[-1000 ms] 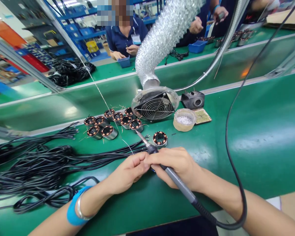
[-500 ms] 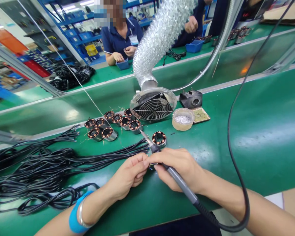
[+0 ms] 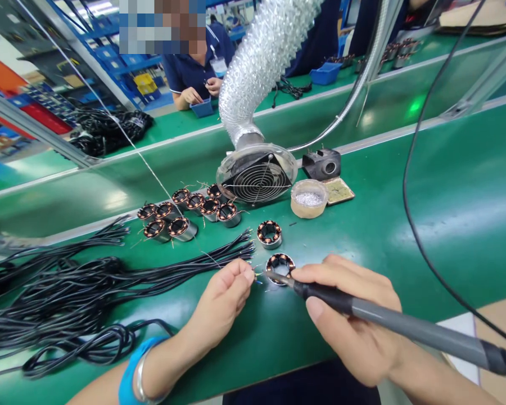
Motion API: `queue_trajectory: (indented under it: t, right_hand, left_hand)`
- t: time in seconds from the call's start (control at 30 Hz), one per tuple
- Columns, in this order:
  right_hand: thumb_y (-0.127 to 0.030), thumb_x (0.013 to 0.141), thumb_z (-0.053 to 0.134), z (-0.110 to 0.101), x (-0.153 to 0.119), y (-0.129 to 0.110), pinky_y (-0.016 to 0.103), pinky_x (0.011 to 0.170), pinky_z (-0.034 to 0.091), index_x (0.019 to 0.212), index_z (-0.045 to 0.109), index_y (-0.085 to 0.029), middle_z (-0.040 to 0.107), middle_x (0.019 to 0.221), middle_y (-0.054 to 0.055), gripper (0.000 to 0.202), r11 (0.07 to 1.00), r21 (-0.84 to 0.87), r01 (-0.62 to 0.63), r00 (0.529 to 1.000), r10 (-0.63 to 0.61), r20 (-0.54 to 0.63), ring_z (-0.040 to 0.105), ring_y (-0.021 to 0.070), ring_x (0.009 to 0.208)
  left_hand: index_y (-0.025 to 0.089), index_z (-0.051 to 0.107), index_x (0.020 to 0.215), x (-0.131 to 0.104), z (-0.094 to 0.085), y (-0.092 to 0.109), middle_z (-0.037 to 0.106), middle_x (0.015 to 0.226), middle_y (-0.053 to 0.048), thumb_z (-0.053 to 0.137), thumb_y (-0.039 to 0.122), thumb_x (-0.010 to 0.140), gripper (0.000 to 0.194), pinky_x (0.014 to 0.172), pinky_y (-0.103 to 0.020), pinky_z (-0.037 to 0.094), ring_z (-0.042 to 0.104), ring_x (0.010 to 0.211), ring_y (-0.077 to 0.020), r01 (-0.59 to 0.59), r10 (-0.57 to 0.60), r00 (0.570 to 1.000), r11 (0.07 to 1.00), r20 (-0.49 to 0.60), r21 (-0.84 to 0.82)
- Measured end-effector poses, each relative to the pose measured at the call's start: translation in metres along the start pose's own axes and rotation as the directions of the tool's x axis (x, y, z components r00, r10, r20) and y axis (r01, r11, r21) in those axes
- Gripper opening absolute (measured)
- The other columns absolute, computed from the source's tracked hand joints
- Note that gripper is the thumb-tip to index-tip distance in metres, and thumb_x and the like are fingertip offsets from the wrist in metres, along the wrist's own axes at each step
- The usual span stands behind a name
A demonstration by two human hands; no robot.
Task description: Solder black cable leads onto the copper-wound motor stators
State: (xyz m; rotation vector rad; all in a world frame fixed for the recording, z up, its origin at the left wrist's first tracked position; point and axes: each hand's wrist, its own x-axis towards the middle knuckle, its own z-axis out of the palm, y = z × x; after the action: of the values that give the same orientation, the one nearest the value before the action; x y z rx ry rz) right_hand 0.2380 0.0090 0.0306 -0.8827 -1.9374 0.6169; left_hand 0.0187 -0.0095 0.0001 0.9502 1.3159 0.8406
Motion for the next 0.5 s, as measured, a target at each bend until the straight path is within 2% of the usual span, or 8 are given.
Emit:
queue_trajectory:
  t: [0.13,0.37,0.5]
  right_hand:
    - [-0.013,0.084,0.056,0.0022,-0.0030,0.0025,0.024,0.052,0.044,0.097,0.065,-0.023,0.065,0.077,-0.001,0.019,0.999,0.015,-0.046,0.996,0.047,-0.078,0.059,0.0122,0.060]
    - [-0.013,0.082,0.057,0.0084,-0.0032,0.0073,0.025,0.055,0.046,0.095,0.067,-0.023,0.066,0.076,-0.001,0.019,0.995,0.074,-0.066,0.993,0.073,-0.096,0.061,0.0141,0.062]
    - [-0.014,0.082,0.058,0.0080,-0.0034,0.0075,0.025,0.051,0.046,0.092,0.068,-0.023,0.066,0.073,-0.001,0.017,0.992,0.100,-0.073,0.988,0.085,-0.126,0.059,0.0140,0.058]
  left_hand:
    - [0.020,0.042,0.074,-0.0006,-0.0002,-0.0013,0.030,0.057,0.009,0.049,0.040,0.091,0.027,0.047,-0.021,0.020,0.021,0.050,-0.0074,-0.018,0.019,1.000,0.998,-0.019,0.054]
    - [0.020,0.043,0.074,-0.0002,-0.0004,-0.0002,0.031,0.058,0.008,0.048,0.041,0.092,0.028,0.048,-0.021,0.021,0.022,0.051,-0.0080,-0.038,0.041,0.999,0.995,-0.030,0.088]
    - [0.020,0.043,0.073,-0.0015,-0.0011,0.0017,0.031,0.057,0.008,0.049,0.041,0.091,0.028,0.047,-0.021,0.021,0.023,0.050,-0.0078,-0.027,0.031,0.999,0.996,-0.042,0.088]
